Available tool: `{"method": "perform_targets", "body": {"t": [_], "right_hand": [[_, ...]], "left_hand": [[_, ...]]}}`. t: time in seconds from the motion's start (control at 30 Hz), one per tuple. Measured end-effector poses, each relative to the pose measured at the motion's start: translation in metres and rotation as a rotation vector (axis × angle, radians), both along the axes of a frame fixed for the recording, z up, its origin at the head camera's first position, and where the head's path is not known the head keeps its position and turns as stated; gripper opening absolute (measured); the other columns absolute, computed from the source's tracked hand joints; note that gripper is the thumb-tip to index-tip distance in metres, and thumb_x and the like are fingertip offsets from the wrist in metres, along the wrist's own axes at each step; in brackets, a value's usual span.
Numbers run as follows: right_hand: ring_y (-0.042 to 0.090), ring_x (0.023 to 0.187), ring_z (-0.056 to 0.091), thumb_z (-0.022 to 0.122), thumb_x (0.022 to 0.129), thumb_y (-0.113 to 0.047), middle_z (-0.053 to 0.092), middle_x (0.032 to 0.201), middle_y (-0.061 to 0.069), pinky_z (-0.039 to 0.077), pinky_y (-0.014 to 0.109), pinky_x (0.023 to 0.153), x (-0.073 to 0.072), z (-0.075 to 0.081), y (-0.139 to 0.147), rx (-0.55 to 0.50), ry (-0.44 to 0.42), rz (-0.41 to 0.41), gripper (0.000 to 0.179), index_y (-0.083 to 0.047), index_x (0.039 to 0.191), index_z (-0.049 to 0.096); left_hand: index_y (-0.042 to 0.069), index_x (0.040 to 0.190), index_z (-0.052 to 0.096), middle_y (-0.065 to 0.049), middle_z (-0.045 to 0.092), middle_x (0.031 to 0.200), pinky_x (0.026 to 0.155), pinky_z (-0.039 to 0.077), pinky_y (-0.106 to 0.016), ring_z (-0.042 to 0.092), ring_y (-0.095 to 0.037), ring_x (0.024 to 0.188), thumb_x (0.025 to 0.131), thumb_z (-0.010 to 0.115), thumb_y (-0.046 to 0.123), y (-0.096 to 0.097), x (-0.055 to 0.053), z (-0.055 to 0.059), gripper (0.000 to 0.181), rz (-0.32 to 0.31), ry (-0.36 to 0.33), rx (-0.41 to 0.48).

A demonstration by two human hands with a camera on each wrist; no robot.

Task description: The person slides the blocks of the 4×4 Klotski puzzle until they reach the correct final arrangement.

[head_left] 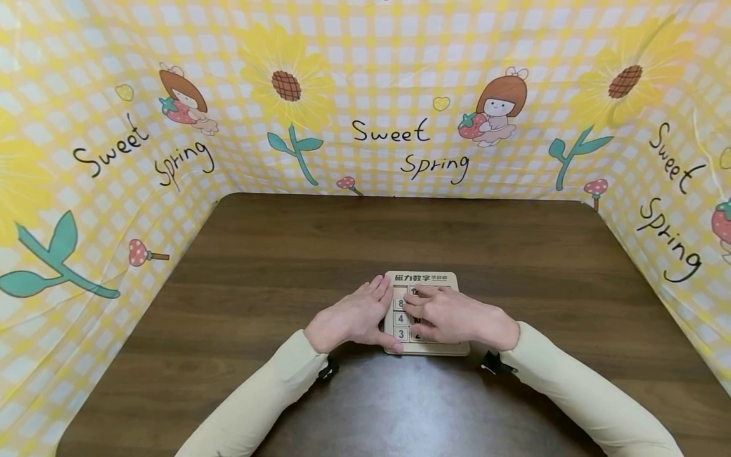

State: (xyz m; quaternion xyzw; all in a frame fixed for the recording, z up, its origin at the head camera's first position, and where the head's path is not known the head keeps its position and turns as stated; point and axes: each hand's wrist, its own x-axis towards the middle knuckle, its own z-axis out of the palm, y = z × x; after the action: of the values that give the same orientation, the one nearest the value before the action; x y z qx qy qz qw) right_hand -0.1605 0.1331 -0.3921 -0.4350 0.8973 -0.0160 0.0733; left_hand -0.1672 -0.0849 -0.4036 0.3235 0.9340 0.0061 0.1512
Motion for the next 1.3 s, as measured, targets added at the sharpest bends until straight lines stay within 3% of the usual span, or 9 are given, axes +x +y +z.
{"method": "perform_targets", "body": {"t": [0.3,0.8,1.3], "right_hand": [[0.036,0.141,0.041,0.055,0.099,-0.037,0.050,0.149,0.012,0.041,0.058,0.109,-0.006,-0.001,-0.001,0.007,-0.003,-0.001,0.051,-0.009,0.142,0.053],[0.037,0.143,0.038,0.051,0.100,-0.040,0.046,0.151,0.012,0.037,0.062,0.110,-0.010,0.001,-0.004,0.024,-0.051,-0.061,0.053,-0.010,0.144,0.050],[0.036,0.144,0.036,0.051,0.100,-0.040,0.044,0.153,0.011,0.036,0.063,0.110,-0.014,-0.002,-0.006,0.045,-0.024,-0.117,0.056,-0.008,0.146,0.048]], "left_hand": [[-0.002,0.155,0.018,-0.019,0.006,0.165,0.125,0.017,-0.041,0.009,-0.030,0.154,0.077,0.059,0.077,-0.001,0.000,0.001,0.119,0.010,-0.016,-0.005],[-0.005,0.154,0.019,-0.022,0.011,0.163,0.125,0.019,-0.041,0.013,-0.032,0.153,0.077,0.062,0.076,-0.001,0.001,0.000,0.120,-0.008,0.016,0.005],[-0.004,0.154,0.019,-0.022,0.009,0.164,0.125,0.019,-0.041,0.012,-0.032,0.153,0.077,0.060,0.076,-0.001,0.001,0.002,0.118,-0.011,0.005,-0.008]]}}
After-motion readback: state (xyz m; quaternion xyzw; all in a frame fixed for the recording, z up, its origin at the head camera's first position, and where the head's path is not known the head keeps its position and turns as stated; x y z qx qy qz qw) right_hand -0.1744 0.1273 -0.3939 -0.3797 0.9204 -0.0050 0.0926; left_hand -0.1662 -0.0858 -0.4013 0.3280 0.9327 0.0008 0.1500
